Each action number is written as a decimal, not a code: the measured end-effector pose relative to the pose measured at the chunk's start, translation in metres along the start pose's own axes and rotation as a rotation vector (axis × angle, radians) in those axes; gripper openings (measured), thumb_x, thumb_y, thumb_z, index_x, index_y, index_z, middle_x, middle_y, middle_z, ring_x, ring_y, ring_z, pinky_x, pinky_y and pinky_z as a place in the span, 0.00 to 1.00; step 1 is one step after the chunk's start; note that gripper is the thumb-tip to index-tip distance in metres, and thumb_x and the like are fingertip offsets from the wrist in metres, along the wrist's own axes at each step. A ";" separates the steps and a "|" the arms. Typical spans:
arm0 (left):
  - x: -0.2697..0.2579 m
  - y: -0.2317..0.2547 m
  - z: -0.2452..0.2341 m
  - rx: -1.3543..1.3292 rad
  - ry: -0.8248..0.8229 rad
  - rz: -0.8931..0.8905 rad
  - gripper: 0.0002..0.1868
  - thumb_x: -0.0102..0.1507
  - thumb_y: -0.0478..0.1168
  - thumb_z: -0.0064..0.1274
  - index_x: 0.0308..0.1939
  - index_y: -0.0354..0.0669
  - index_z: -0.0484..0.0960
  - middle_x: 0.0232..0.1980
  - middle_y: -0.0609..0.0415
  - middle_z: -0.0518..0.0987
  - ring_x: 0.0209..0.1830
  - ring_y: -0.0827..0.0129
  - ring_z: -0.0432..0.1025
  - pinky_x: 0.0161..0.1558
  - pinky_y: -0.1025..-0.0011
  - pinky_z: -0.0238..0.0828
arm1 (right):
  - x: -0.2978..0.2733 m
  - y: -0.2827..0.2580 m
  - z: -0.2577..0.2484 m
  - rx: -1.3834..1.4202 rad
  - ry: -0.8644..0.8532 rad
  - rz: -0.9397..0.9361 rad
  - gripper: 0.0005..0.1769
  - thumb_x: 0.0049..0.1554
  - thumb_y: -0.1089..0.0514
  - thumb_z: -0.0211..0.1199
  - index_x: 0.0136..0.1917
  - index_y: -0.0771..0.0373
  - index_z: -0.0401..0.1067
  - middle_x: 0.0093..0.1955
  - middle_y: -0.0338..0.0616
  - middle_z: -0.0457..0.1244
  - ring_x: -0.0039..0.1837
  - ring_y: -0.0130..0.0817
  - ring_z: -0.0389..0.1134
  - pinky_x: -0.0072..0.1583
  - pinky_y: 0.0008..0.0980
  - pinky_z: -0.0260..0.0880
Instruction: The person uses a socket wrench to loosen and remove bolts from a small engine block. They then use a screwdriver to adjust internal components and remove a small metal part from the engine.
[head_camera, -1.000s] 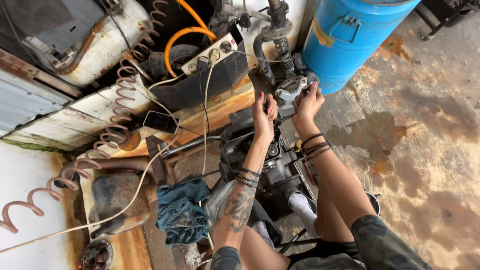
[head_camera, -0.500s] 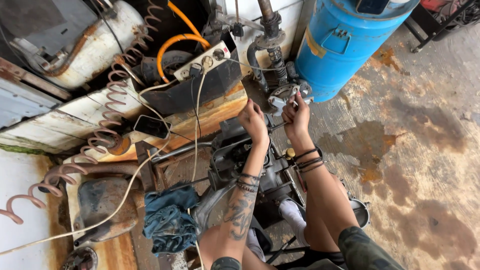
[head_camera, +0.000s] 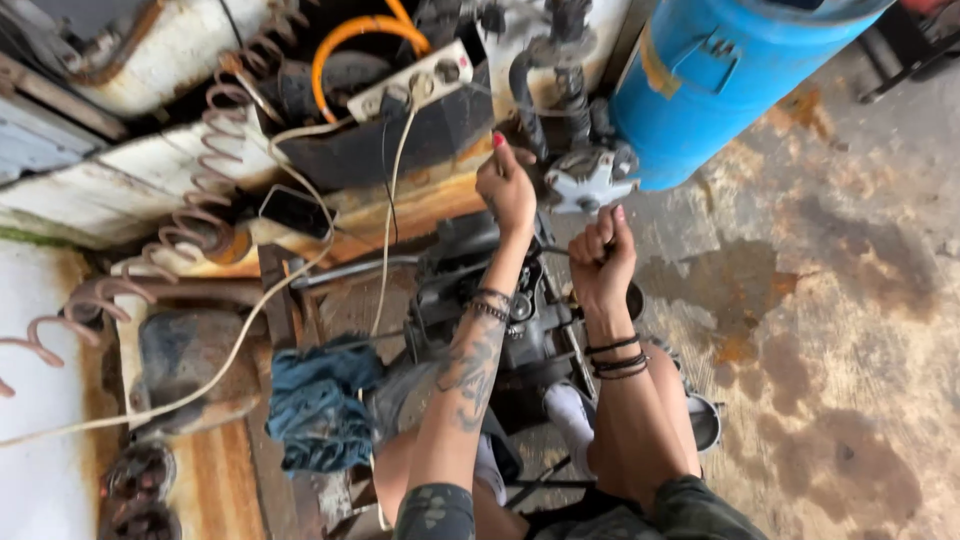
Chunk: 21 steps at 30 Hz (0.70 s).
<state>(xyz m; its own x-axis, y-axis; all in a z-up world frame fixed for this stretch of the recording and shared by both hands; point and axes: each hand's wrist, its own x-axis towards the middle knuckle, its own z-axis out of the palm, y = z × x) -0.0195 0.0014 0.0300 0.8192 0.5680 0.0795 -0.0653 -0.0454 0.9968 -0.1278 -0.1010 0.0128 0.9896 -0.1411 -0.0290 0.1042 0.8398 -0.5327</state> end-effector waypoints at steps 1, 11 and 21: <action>-0.004 -0.003 -0.001 0.014 0.008 -0.015 0.31 0.73 0.55 0.37 0.23 0.46 0.83 0.22 0.51 0.78 0.27 0.59 0.72 0.39 0.65 0.70 | -0.006 0.001 -0.003 0.000 0.012 0.019 0.23 0.68 0.42 0.49 0.34 0.50 0.54 0.24 0.25 0.37 0.26 0.21 0.35 0.32 0.21 0.41; 0.007 -0.010 0.005 0.185 -0.102 0.020 0.35 0.70 0.57 0.31 0.15 0.52 0.83 0.22 0.60 0.84 0.20 0.64 0.77 0.28 0.64 0.69 | -0.022 -0.002 0.037 -0.035 -0.017 -0.149 0.19 0.67 0.48 0.50 0.36 0.53 0.57 0.23 0.30 0.39 0.26 0.22 0.33 0.32 0.28 0.34; -0.034 0.057 -0.048 0.014 0.025 0.650 0.11 0.75 0.42 0.37 0.46 0.42 0.74 0.40 0.47 0.71 0.44 0.44 0.68 0.51 0.56 0.66 | 0.082 -0.046 -0.032 -0.308 -0.405 0.290 0.30 0.65 0.35 0.46 0.69 0.57 0.66 0.64 0.51 0.66 0.67 0.42 0.68 0.65 0.41 0.68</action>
<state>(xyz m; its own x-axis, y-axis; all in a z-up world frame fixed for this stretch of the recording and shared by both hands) -0.0786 0.0184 0.0840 0.6015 0.4398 0.6669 -0.5362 -0.3966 0.7451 -0.0544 -0.1683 0.0080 0.9388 0.3345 0.0826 -0.1508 0.6144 -0.7745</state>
